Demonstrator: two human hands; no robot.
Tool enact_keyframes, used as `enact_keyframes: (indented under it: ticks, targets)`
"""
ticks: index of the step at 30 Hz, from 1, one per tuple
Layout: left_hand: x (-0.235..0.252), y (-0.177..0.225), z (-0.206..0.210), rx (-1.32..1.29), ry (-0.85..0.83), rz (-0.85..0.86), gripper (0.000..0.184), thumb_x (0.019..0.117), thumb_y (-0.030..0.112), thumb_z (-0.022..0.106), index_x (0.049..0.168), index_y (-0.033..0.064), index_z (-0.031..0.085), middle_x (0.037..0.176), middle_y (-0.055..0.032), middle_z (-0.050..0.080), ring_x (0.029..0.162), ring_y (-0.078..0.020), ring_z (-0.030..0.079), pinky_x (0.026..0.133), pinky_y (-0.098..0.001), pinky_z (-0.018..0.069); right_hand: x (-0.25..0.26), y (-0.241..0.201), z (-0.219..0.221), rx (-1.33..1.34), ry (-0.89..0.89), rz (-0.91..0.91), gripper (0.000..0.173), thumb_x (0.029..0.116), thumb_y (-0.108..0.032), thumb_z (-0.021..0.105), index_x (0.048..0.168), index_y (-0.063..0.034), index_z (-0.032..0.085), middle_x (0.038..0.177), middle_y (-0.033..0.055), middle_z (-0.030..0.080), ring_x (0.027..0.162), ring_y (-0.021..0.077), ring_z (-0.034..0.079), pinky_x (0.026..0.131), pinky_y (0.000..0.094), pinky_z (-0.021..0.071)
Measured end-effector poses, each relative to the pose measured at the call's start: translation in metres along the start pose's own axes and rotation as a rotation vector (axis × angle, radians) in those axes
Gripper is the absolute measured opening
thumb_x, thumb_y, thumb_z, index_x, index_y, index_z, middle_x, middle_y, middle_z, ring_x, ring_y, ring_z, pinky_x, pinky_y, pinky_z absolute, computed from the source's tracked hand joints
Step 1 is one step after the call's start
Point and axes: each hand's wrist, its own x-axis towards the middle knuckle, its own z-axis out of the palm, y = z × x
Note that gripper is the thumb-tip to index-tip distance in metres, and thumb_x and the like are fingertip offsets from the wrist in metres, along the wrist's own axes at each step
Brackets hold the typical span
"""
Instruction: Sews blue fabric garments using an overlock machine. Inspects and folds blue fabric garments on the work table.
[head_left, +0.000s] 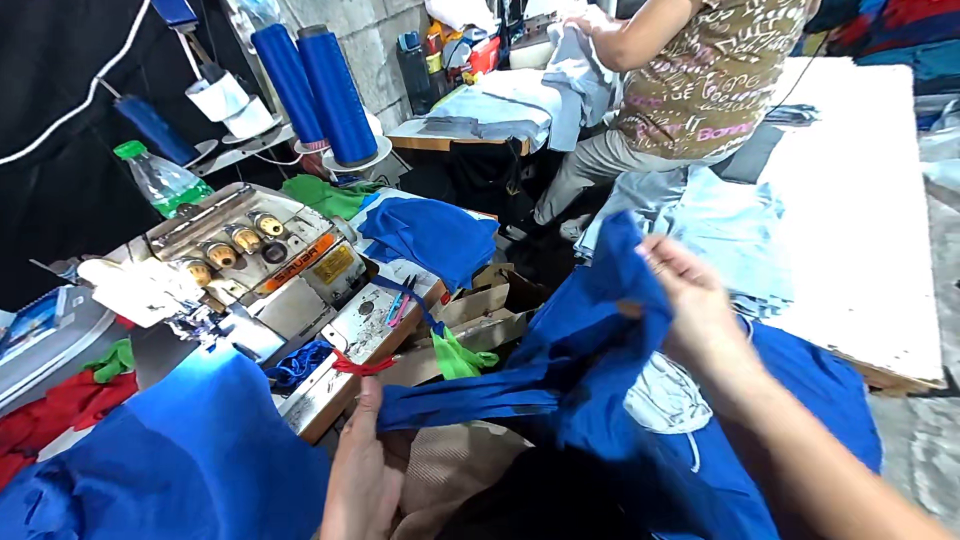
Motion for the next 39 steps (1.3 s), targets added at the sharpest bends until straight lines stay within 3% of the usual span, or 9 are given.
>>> enact_keyframes:
  ticks: [5,8,12,16,19,25,30,35,39]
  targets:
    - [0.004,0.005,-0.047,-0.122,0.178,-0.09,0.059,0.1121,0.044,0.021,0.074,0.0175,0.057,0.046,0.0092,0.049,0.036,0.0017,0.045,0.038,-0.0131,0.0403,0.047,-0.004,-0.075,-0.622,0.179,-0.288,0.034,0.1102,-0.022,0.042,0.113,0.0076,0.057,0.085,0.0117,0.057,0.073,0.009,0.052,0.071,0.0289,0.0456]
    - [-0.003,0.007,-0.086,-0.118,0.18,-0.064,0.064,0.111,0.047,0.016,0.068,0.02,0.056,0.044,0.0089,0.05,0.036,0.0008,0.048,0.04,-0.0142,0.0434,0.065,0.013,-0.117,-0.821,0.192,-0.163,0.037,0.1106,-0.017,0.042,0.121,0.0159,0.055,0.099,0.0385,0.061,0.088,0.0508,0.061,0.081,0.0654,0.045]
    - [-0.014,0.014,-0.139,-0.175,0.191,0.051,0.062,0.1102,0.048,0.021,0.077,0.0165,0.063,0.058,0.0039,0.062,0.05,-0.0047,0.06,0.052,-0.0208,0.0543,0.063,0.053,-0.171,-0.946,0.218,0.118,0.035,0.1091,-0.015,0.045,0.12,0.0146,0.058,0.108,0.044,0.06,0.105,0.0644,0.057,0.086,0.0793,0.0386]
    - [-0.031,0.027,-0.142,-0.083,0.085,0.095,0.036,0.1113,0.035,0.029,0.114,0.0137,0.058,0.098,-0.0027,0.076,0.088,-0.0163,0.075,0.08,-0.0371,0.0644,0.052,0.1,-0.19,-0.959,-0.174,0.498,0.024,0.1048,-0.007,0.055,0.111,0.0126,0.068,0.11,0.0394,0.064,0.108,0.0567,0.06,0.093,0.0741,0.0409]
    - [-0.035,0.036,-0.11,0.058,0.057,0.081,0.04,0.1125,0.03,0.023,0.111,0.0135,0.059,0.097,-0.0002,0.078,0.086,-0.0156,0.077,0.077,-0.0358,0.0658,0.05,0.104,-0.143,-1.226,-0.584,0.666,0.031,0.0943,-0.013,0.074,0.114,0.0114,0.069,0.117,0.0357,0.065,0.116,0.0521,0.06,0.1,0.0666,0.0429]
    - [-0.032,0.056,-0.084,0.072,0.013,0.203,0.05,0.1119,0.022,0.021,0.102,0.0077,0.068,0.095,-0.0068,0.078,0.082,-0.0188,0.077,0.073,-0.0363,0.0665,0.024,0.055,0.043,-0.572,-0.815,-0.115,0.043,0.0852,-0.019,0.084,0.123,-0.0025,0.07,0.122,0.0208,0.068,0.114,0.0372,0.065,0.098,0.058,0.053]
    - [-0.044,0.083,-0.089,-0.044,0.047,0.359,0.049,0.1123,0.028,0.026,0.101,0.0151,0.072,0.097,-0.0029,0.079,0.085,-0.0148,0.077,0.075,-0.0336,0.0659,-0.03,0.029,0.168,-0.362,-1.451,-0.2,0.049,0.0888,-0.016,0.078,0.13,0.0021,0.06,0.117,0.0258,0.066,0.108,0.0425,0.065,0.093,0.0625,0.0507]
    - [-0.055,0.114,-0.136,-0.132,0.282,0.506,0.044,0.1114,0.035,0.016,0.112,0.016,0.056,0.097,0.0022,0.078,0.091,-0.0125,0.077,0.083,-0.0336,0.0648,0.01,0.037,0.191,-0.209,-1.214,-0.295,0.013,0.0887,-0.012,0.077,0.092,0.0003,0.073,0.089,0.0112,0.071,0.083,0.0194,0.068,0.078,0.0378,0.0563]
    - [-0.056,0.112,-0.172,-0.062,0.47,0.549,0.036,0.1118,0.034,0.019,0.123,0.0167,0.049,0.105,0.0061,0.075,0.097,-0.0107,0.074,0.088,-0.0322,0.0625,0.046,0.018,0.201,-0.211,-0.945,-0.676,0.014,0.0929,-0.018,0.069,0.09,-0.009,0.079,0.09,0.0006,0.073,0.085,0.0085,0.069,0.079,0.0281,0.0588]
